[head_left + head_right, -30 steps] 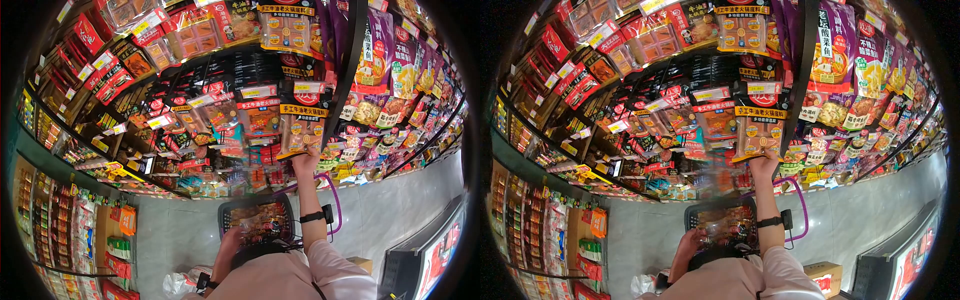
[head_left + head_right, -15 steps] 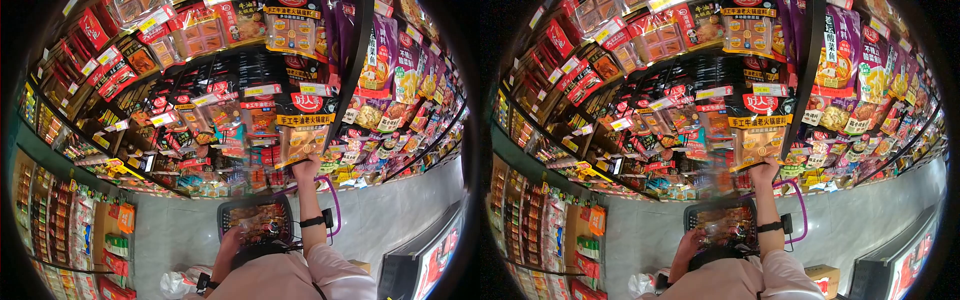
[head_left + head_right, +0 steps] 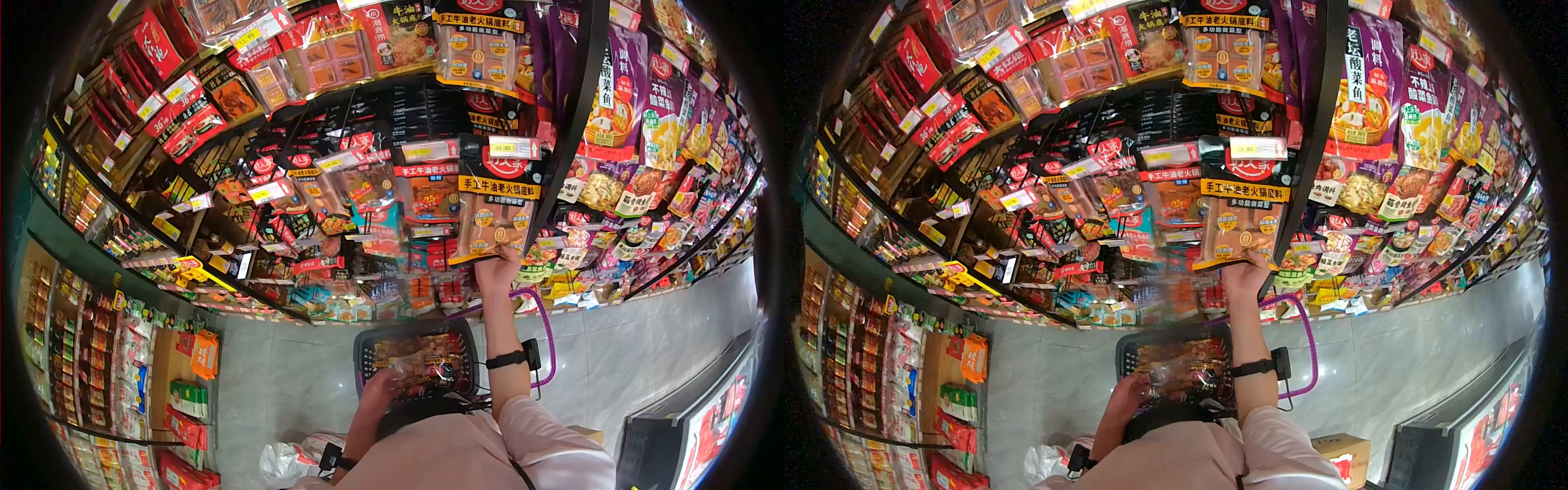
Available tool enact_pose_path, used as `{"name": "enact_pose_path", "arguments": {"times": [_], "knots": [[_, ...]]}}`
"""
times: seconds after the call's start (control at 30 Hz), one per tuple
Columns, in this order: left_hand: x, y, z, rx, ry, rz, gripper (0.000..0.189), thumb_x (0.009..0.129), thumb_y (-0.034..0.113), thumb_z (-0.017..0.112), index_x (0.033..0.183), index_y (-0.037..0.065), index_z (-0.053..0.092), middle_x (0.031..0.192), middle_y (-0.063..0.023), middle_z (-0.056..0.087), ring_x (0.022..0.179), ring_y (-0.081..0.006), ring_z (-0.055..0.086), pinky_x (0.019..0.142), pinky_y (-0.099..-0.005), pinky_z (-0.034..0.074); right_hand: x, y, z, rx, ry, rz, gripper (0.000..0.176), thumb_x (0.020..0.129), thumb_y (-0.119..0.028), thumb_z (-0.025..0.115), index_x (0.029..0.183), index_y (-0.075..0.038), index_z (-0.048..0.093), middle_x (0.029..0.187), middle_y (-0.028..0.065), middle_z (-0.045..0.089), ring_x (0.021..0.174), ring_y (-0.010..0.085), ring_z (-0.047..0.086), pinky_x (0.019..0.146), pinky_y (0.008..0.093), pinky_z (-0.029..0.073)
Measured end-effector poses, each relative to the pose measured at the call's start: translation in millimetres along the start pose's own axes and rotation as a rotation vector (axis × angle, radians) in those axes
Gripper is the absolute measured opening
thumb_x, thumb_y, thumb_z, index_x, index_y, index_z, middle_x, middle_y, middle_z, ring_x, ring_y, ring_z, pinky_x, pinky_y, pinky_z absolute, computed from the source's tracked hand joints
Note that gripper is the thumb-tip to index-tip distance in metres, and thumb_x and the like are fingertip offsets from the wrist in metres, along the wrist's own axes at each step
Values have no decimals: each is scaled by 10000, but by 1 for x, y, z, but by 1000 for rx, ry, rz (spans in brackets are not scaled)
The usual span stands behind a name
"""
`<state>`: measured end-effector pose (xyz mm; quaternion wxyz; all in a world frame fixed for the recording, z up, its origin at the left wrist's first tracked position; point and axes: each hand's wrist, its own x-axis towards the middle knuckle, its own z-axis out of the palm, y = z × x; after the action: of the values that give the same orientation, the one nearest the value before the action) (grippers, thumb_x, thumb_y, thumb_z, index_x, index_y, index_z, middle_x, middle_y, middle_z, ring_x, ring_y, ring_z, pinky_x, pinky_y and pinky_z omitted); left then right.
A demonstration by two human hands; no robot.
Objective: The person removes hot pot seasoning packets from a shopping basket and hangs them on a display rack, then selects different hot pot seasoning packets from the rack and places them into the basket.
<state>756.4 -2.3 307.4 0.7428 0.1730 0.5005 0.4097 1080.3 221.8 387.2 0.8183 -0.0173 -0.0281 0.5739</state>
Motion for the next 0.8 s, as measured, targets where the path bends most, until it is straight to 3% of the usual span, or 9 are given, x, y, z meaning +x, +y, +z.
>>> {"name": "enact_pose_path", "arguments": {"times": [0.13,0.37,0.47,0.57,0.67,0.8], "knots": [[2,0,1,19,18,-18,315,979,339,529,1061,73,676,991,-21,682,876,-155,598,787,-337,459,0,-2,5,7,-140,50,530,779,-111,578,1303,-49,521,1332,111,565,1245,319,516,1124,488,342],[0,2,5,52,38,-20,323,971,342,516,1059,75,675,984,-20,679,877,-159,596,779,-331,454,23,-5,4,49,79,-6,559,762,-72,550,1319,-52,504,1353,110,545,1263,324,495,1142,500,316],[-2,2,2,228,-33,62,257,976,234,488,1130,68,609,1071,-62,638,948,-183,612,774,-318,480,19,-6,8,3,63,-25,538,770,-73,548,1306,-52,507,1335,113,548,1252,325,500,1135,497,323],[4,-1,-1,76,1,-11,249,972,234,487,1112,72,614,1065,-62,642,945,-179,608,798,-319,480,13,-8,10,-7,41,-2,544,771,-71,550,1312,-52,497,1346,113,536,1256,328,494,1133,505,323],[3,1,5,-29,16,-5,260,970,292,537,1023,66,654,951,-28,668,856,-160,598,778,-320,473,9,-12,15,-17,57,27,542,775,-64,550,1314,-55,491,1352,113,525,1260,330,488,1134,512,317],[3,3,10,-33,18,3,262,982,298,533,1017,66,652,952,-38,668,861,-169,606,774,-326,483,15,-12,15,0,57,18,508,787,-57,551,1293,-42,499,1334,113,533,1247,327,495,1136,498,311]]}}
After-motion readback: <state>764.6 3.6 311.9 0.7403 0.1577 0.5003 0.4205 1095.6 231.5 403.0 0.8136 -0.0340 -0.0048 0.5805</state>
